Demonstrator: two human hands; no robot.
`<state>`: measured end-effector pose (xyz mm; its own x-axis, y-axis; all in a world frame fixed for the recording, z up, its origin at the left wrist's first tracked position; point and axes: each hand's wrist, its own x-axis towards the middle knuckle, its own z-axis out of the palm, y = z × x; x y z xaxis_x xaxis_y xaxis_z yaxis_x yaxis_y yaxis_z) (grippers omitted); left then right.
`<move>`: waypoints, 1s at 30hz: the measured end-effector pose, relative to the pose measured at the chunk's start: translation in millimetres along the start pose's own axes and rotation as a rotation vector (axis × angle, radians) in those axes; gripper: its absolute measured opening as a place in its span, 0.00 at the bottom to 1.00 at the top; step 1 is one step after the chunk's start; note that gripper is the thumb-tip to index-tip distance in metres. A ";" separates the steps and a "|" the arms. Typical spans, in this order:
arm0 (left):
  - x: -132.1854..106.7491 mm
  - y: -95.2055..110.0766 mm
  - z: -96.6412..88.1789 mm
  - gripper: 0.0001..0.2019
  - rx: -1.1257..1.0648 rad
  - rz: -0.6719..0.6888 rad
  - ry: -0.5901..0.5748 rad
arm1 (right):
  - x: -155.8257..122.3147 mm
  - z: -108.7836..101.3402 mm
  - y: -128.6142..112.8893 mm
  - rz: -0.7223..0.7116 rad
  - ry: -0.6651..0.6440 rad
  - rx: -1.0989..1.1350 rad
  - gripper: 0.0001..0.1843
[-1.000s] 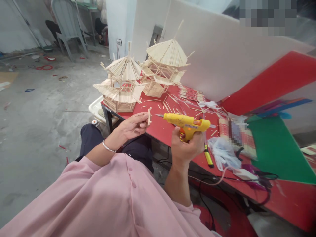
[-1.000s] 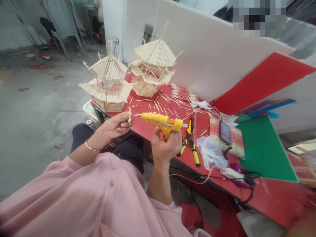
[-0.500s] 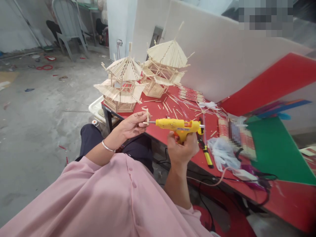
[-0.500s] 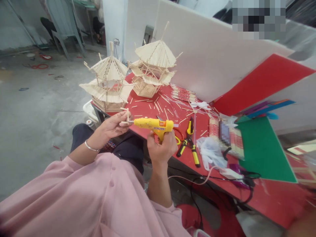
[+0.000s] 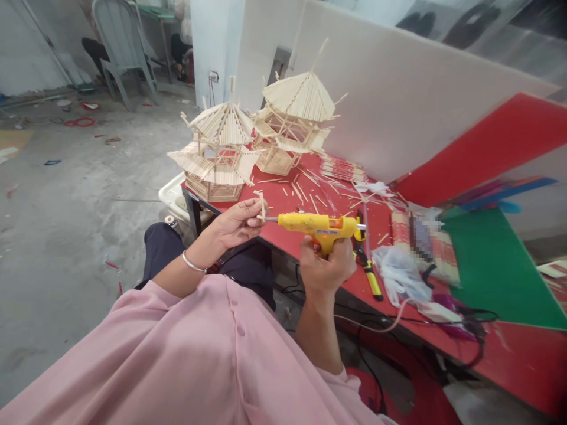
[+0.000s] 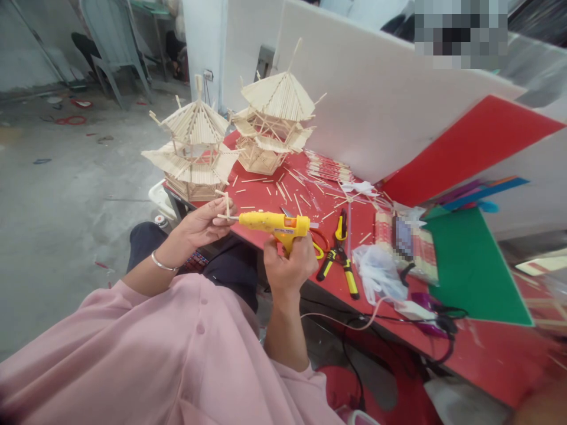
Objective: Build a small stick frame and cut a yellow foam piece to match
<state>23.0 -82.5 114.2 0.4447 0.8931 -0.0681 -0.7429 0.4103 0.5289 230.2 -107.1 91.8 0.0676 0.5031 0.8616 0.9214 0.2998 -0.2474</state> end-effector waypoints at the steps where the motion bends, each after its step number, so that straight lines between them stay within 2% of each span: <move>1: 0.2 -0.1 -0.2 0.13 -0.001 0.004 0.000 | 0.0 -0.1 -0.2 -0.003 0.001 0.002 0.12; 7: 0.4 -1.8 3.6 0.14 0.028 0.089 0.054 | 0.1 0.5 -1.4 0.008 0.027 -0.011 0.14; 14: 1.1 -8.6 8.3 0.17 0.153 0.347 0.207 | -1.9 3.9 -2.1 -0.003 0.099 -0.065 0.16; 20: 0.3 -12.6 9.3 0.16 0.230 0.508 0.284 | -3.8 4.8 -2.4 -0.013 0.128 -0.134 0.16; 24: -0.2 -14.2 10.7 0.15 0.273 0.562 0.340 | -6.1 5.4 -1.7 -0.008 0.123 -0.137 0.14; 30: 1.0 -16.4 8.2 0.15 0.295 0.601 0.341 | -6.0 4.5 -2.5 -0.034 0.129 -0.158 0.13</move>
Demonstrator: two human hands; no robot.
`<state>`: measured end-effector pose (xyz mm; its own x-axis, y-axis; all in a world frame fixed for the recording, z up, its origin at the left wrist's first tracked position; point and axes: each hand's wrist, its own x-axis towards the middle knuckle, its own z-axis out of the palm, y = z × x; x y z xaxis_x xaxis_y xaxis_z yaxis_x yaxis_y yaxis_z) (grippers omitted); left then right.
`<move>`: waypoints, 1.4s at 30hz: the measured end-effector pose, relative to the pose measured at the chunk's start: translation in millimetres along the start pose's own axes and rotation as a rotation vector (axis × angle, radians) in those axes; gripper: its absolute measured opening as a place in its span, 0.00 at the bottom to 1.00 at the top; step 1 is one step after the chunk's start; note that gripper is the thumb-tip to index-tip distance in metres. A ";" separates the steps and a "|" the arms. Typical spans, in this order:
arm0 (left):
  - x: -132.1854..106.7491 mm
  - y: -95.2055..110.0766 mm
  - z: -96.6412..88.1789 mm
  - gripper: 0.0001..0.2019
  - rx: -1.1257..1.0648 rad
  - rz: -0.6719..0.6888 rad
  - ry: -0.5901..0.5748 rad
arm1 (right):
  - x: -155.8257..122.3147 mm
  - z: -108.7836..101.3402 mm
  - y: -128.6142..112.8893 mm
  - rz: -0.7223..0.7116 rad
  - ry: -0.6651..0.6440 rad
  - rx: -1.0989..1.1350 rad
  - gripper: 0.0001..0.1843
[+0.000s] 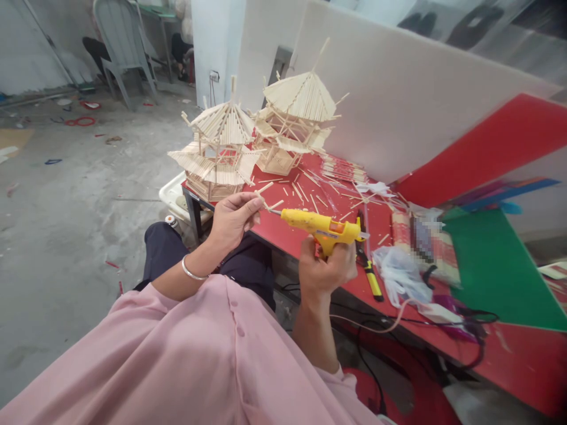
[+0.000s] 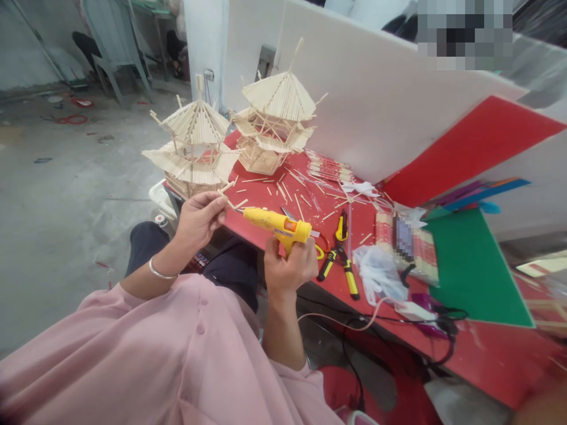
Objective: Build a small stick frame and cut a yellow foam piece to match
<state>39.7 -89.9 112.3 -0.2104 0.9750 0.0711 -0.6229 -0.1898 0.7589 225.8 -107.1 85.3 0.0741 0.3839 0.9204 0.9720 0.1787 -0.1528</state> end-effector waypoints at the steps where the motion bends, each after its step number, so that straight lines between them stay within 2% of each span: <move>1: 0.1 -0.2 0.0 0.15 -0.002 0.004 0.000 | -0.1 -0.1 0.3 -0.004 0.004 -0.002 0.13; 12: -0.5 -3.3 -3.0 0.15 0.068 0.014 -0.025 | -5.8 2.6 6.0 0.001 -0.046 -0.022 0.08; 20: -7.2 -0.5 -2.6 0.14 0.304 0.224 -0.026 | -3.4 0.9 4.7 -0.075 -0.015 -0.031 0.07; 25: -10.9 6.0 -0.1 0.08 0.442 0.317 -0.038 | -1.9 -0.3 3.3 -0.107 0.011 -0.022 0.06; 31: -8.5 0.1 -7.2 0.05 0.430 0.364 -0.016 | -2.6 -0.4 2.5 -0.120 0.016 0.035 0.05; 36: -1.9 -6.4 -9.3 0.12 0.248 0.271 -0.013 | -3.4 0.2 3.4 -0.116 0.017 0.035 0.06; 42: 4.0 1.3 -6.0 0.19 -0.039 -0.014 -0.103 | 0.9 -1.6 0.3 -0.041 0.015 0.053 0.14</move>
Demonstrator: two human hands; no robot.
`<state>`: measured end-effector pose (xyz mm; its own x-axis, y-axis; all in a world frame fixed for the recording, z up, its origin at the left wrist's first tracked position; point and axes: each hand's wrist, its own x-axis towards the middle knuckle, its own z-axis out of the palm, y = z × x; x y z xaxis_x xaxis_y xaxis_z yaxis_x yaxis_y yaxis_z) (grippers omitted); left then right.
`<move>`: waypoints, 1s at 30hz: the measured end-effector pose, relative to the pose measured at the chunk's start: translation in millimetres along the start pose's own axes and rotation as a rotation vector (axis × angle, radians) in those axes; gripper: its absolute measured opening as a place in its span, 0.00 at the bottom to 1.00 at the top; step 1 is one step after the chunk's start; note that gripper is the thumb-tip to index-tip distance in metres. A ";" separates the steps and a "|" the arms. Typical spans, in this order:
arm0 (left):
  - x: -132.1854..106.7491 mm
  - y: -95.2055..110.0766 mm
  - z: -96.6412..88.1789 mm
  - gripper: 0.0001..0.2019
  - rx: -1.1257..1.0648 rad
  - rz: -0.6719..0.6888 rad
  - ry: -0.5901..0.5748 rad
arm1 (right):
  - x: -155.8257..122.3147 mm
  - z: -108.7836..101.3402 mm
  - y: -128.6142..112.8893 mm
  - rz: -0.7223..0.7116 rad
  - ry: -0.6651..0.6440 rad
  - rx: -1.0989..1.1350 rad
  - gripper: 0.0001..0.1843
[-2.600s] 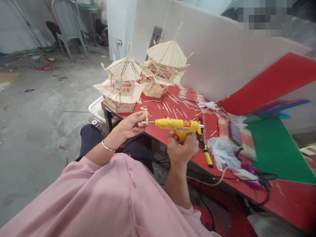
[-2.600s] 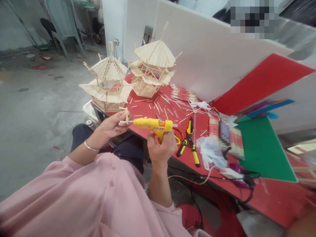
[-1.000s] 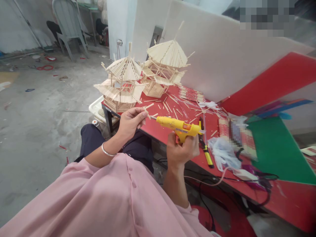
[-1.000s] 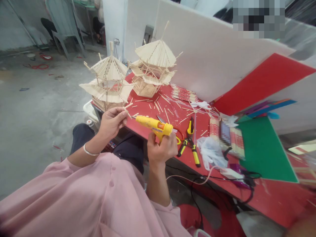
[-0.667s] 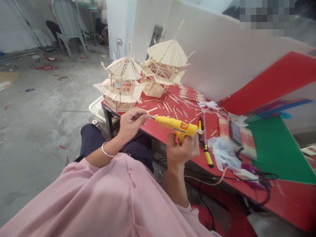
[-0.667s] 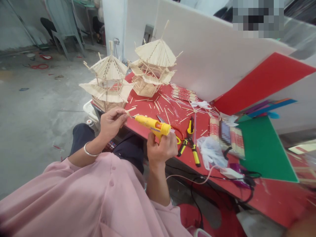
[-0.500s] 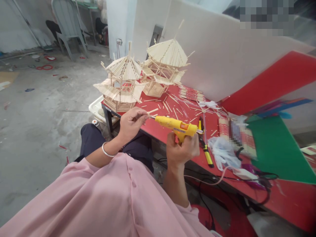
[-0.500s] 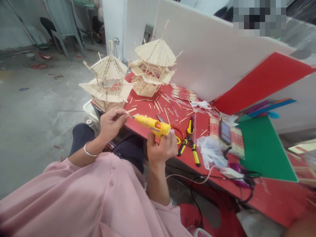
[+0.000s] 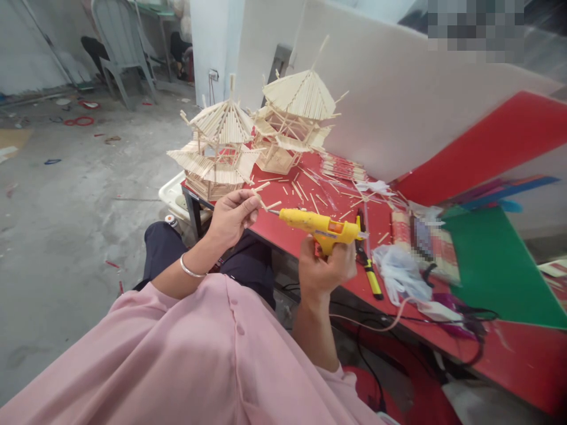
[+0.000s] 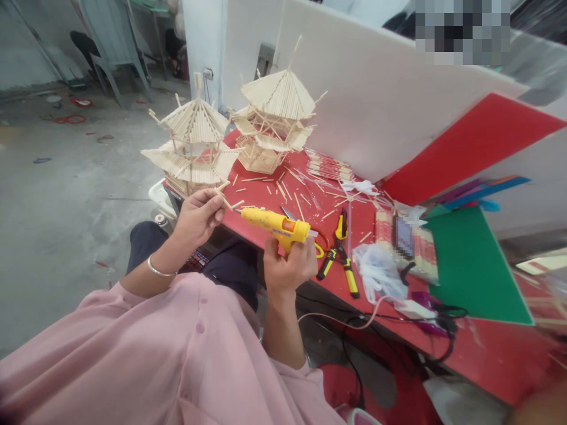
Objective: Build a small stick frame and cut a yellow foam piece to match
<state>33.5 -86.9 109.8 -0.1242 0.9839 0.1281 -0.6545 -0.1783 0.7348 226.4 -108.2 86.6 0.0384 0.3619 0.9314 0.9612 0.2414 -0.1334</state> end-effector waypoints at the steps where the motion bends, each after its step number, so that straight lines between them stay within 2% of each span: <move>1: 0.4 1.5 0.1 0.19 -0.038 -0.050 -0.022 | 0.8 -0.2 -0.7 0.012 0.002 0.016 0.15; 6: 2.3 4.2 -2.0 0.15 -0.192 -0.242 -0.113 | 3.9 -1.6 -3.3 0.064 -0.021 0.101 0.14; 12: 3.4 7.3 -2.4 0.15 -0.279 -0.383 -0.151 | 4.4 -3.9 -4.8 0.092 -0.048 0.156 0.13; 19: 2.7 5.3 -6.4 0.12 -0.369 -0.432 -0.199 | -0.3 -2.4 -7.5 0.118 -0.095 0.105 0.13; 25: 2.1 3.1 -8.9 0.13 -0.360 -0.480 -0.219 | 3.7 -5.2 -10.1 0.038 -0.031 0.160 0.14; 30: 1.0 1.8 -12.2 0.12 -0.357 -0.469 -0.249 | 7.6 -6.8 -13.6 0.017 -0.022 0.173 0.14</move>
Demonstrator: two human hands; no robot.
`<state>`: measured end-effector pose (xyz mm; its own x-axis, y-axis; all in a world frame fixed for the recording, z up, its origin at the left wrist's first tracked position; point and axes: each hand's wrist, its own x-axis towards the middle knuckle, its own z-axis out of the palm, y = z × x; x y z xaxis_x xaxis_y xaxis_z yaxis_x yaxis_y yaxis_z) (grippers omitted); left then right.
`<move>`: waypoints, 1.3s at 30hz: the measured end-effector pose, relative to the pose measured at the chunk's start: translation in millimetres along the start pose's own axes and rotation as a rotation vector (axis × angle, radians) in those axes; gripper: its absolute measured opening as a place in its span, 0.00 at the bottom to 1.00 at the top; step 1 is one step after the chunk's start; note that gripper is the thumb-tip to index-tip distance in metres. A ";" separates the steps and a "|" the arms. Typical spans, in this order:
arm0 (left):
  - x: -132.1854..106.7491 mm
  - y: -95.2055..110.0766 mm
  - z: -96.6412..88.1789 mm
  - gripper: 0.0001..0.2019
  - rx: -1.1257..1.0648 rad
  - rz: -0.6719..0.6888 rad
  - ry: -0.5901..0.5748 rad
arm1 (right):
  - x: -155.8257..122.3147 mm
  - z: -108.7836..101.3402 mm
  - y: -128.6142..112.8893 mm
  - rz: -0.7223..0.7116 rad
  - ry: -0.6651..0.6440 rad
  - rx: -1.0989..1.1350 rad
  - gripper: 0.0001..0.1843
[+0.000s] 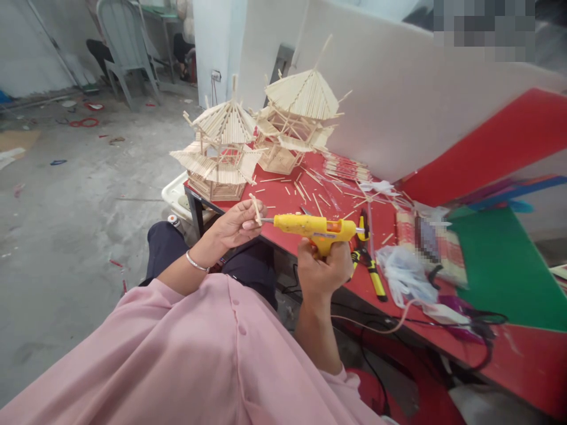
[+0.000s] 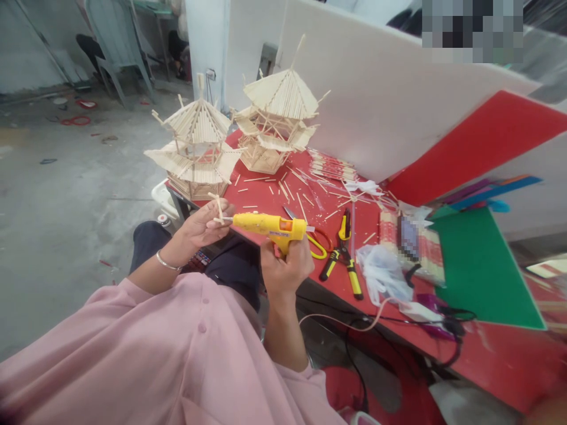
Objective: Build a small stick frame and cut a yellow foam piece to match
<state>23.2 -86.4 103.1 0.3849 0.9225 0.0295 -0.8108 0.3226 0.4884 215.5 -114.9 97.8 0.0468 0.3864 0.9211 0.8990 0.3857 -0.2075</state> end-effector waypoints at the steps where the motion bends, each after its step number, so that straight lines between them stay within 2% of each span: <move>1: -0.1 -0.2 -0.9 0.12 0.000 0.001 -0.010 | 0.3 0.1 -0.5 0.001 -0.002 0.002 0.14; 4: -0.1 -0.6 -2.5 0.13 -0.001 -0.004 -0.004 | 0.7 0.3 -0.8 0.000 -0.008 0.022 0.14; 10: -0.3 0.6 -0.6 0.13 -0.004 -0.039 0.096 | 0.9 -0.9 -0.1 -0.009 -0.031 0.035 0.14; 16: 0.3 0.8 -2.0 0.15 0.029 -0.036 0.059 | -0.4 -1.3 0.8 0.028 -0.030 0.036 0.14; 25: 0.4 0.2 -1.8 0.15 0.022 -0.044 0.087 | -3.6 0.9 -0.4 0.078 -0.076 0.027 0.14; 31: 2.5 -0.2 -7.0 0.15 -0.037 -0.027 0.037 | -5.8 2.0 1.3 0.088 -0.066 0.032 0.14; 39: 3.6 0.2 -3.7 0.13 -0.068 -0.021 0.086 | -7.4 2.5 4.3 0.085 -0.063 0.008 0.13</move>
<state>22.7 -82.2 100.1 0.3654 0.9292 -0.0562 -0.8319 0.3530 0.4282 217.9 -114.0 89.3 0.0950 0.4695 0.8778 0.8895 0.3558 -0.2866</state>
